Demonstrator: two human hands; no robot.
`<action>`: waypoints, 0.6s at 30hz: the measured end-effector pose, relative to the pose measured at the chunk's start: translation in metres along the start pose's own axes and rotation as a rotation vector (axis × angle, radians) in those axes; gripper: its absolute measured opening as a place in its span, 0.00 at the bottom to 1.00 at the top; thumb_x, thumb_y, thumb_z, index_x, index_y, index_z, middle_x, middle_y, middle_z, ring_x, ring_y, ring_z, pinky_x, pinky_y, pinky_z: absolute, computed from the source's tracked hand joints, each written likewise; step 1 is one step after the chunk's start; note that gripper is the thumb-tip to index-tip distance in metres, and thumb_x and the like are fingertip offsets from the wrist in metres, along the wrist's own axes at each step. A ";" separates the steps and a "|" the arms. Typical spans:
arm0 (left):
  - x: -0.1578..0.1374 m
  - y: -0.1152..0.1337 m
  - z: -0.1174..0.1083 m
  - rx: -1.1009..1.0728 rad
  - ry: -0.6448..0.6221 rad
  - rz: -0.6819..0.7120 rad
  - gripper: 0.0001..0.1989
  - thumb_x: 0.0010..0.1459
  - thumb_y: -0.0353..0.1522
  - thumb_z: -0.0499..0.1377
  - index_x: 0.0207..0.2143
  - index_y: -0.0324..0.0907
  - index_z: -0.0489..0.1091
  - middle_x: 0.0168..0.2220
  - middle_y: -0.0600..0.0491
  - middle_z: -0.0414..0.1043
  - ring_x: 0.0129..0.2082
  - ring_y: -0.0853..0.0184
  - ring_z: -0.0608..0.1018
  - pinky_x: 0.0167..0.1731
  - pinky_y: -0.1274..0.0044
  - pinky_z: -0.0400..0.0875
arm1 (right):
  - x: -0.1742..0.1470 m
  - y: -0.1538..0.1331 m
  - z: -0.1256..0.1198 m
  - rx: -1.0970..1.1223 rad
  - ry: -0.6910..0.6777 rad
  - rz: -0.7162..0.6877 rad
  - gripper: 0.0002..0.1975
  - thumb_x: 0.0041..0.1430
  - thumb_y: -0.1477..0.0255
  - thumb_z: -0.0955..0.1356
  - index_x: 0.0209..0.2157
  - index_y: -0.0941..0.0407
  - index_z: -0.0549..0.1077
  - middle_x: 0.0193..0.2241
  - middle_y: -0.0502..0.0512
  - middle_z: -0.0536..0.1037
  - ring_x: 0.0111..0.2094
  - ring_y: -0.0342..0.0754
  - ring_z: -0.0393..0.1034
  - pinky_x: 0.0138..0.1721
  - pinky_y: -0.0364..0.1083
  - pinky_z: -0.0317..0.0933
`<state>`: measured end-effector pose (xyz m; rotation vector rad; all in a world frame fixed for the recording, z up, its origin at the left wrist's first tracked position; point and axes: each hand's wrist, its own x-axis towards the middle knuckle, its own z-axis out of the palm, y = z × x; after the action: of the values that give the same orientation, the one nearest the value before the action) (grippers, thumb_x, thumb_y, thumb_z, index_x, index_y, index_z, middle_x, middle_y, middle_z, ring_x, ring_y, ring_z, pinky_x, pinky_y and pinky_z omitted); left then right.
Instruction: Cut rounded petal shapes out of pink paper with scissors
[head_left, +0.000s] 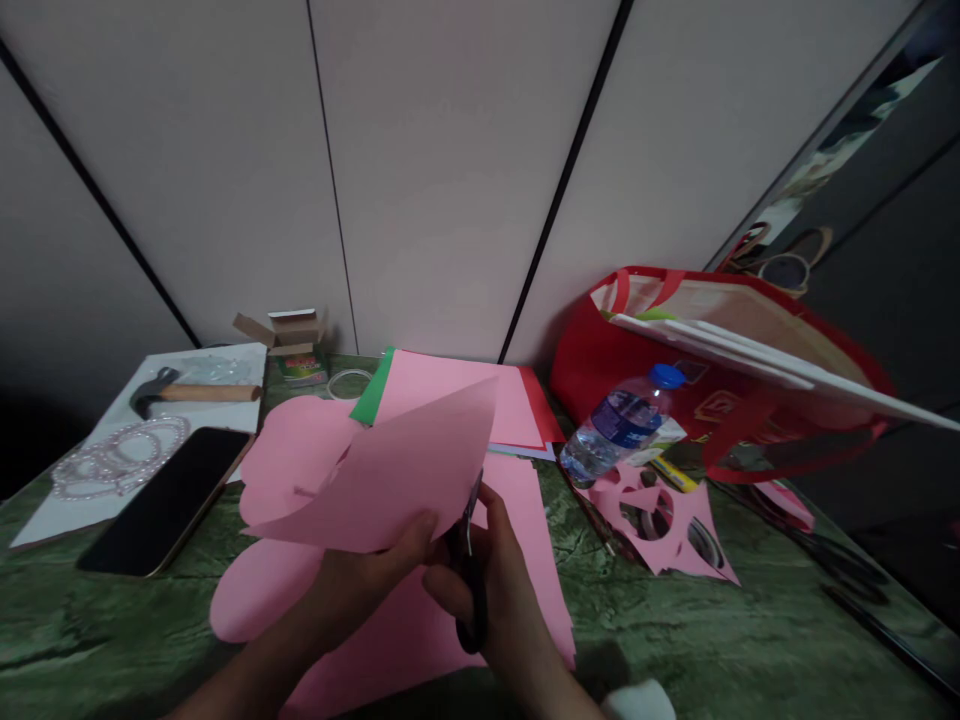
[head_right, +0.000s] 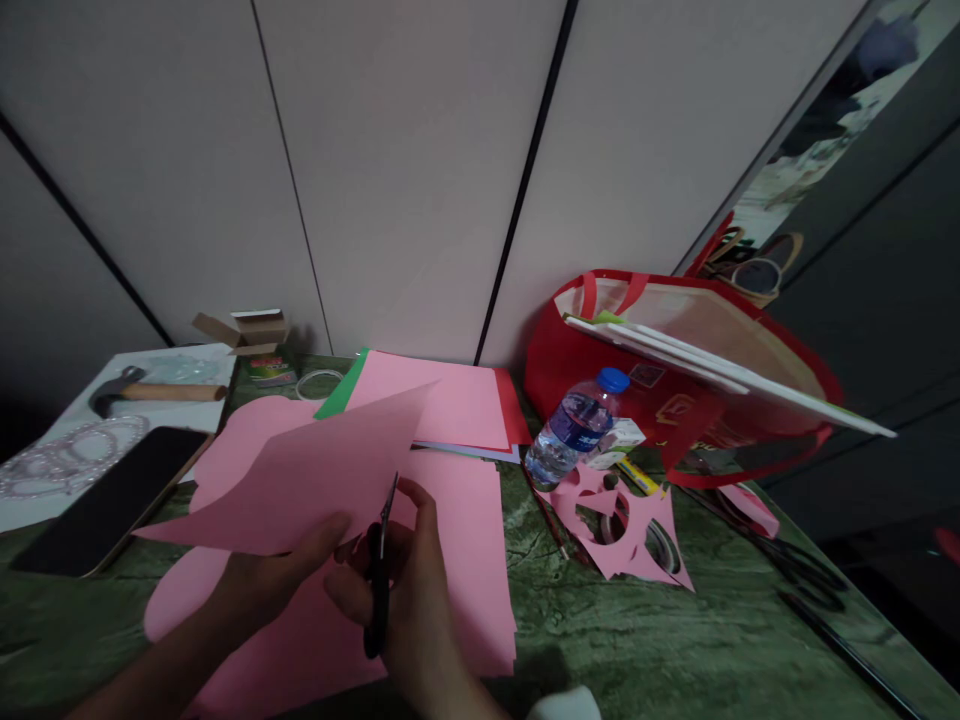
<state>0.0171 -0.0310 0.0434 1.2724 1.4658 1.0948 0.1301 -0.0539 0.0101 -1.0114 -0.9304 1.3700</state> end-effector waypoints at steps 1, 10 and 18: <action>0.000 0.000 0.000 -0.006 -0.001 0.004 0.07 0.43 0.39 0.58 0.22 0.45 0.67 0.24 0.54 0.77 0.28 0.62 0.78 0.33 0.73 0.72 | 0.000 0.000 0.000 -0.001 0.003 -0.004 0.36 0.39 0.68 0.74 0.49 0.52 0.55 0.18 0.42 0.67 0.21 0.43 0.63 0.23 0.42 0.60; 0.000 0.005 -0.001 -0.030 -0.035 0.031 0.09 0.44 0.37 0.57 0.14 0.46 0.65 0.20 0.56 0.76 0.24 0.65 0.77 0.29 0.76 0.72 | -0.001 -0.001 -0.002 -0.025 -0.021 0.043 0.37 0.40 0.68 0.74 0.50 0.51 0.53 0.21 0.43 0.68 0.20 0.42 0.62 0.21 0.41 0.58; -0.002 0.013 0.000 0.003 -0.044 0.036 0.10 0.44 0.35 0.56 0.13 0.47 0.64 0.17 0.56 0.74 0.22 0.64 0.76 0.28 0.75 0.72 | -0.002 -0.004 0.000 -0.054 0.007 0.081 0.37 0.39 0.75 0.72 0.51 0.51 0.54 0.21 0.43 0.68 0.20 0.42 0.61 0.16 0.38 0.53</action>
<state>0.0204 -0.0322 0.0566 1.3217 1.4177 1.0820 0.1319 -0.0553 0.0142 -1.1047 -0.9340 1.4137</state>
